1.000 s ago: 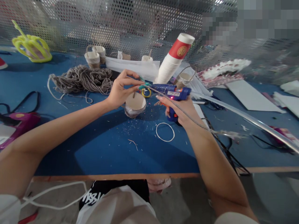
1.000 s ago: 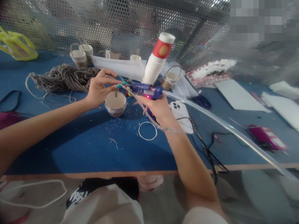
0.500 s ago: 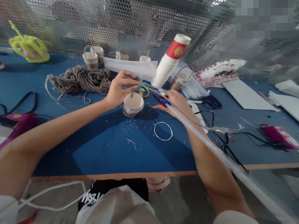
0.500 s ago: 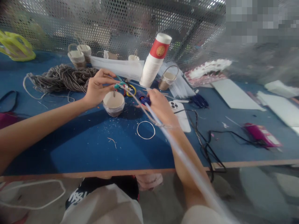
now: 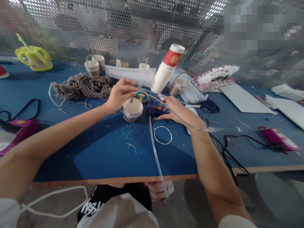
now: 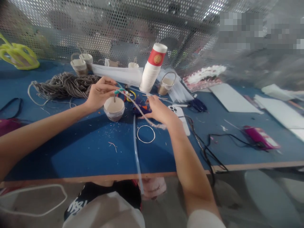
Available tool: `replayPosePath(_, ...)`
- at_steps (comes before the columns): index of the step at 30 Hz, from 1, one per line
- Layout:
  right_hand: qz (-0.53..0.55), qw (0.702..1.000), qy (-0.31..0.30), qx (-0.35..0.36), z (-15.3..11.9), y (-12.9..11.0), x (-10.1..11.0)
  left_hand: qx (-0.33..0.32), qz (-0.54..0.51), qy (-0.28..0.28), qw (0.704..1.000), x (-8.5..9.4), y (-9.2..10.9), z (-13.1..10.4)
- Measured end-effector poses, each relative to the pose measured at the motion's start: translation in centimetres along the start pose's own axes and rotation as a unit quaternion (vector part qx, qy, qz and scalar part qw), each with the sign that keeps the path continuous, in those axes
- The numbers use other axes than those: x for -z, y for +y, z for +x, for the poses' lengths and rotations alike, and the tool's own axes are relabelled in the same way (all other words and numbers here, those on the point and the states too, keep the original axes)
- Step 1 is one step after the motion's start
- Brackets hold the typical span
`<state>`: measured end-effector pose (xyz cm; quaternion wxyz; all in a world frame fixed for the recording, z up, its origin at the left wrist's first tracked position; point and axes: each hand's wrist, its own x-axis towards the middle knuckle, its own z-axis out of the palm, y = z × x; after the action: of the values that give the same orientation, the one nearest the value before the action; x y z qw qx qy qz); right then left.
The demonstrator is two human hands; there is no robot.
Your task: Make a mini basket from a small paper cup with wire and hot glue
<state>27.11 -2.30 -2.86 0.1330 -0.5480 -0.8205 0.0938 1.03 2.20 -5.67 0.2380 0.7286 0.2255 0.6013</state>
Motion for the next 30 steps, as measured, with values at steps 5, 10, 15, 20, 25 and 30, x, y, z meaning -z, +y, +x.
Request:
replayPosePath(5, 0.157, 0.980, 0.085, 0.086, -1.5, -5.3, 2.8, 0.011, -0.015, 0.010, 1.000, -0.2, 0.0, 0.0)
replayPosePath(10, 0.177, 0.958, 0.146, 0.170, -1.3, -9.7, 4.5, 0.029, -0.010, -0.005, 1.000, -0.2, 0.2, 0.0)
replayPosePath(15, 0.088, 0.969, 0.092, 0.211, -0.3, -10.6, 6.5, 0.034, 0.021, -0.012, 0.999, 0.1, 0.7, 0.3)
replayPosePath(20, 0.041, 0.972, -0.012, 0.232, 0.5, -11.1, 7.9, 0.012, 0.062, -0.025, 0.998, 0.4, 0.8, 0.4)
replayPosePath(25, 0.034, 0.975, -0.134, 0.172, 1.5, -12.0, 8.6, -0.013, 0.075, -0.013, 0.997, 0.4, 0.7, 0.3)
replayPosePath(30, 0.045, 0.977, -0.138, 0.156, 1.8, -12.2, 9.1, -0.015, 0.099, -0.011, 0.995, 0.5, 1.0, 0.3)
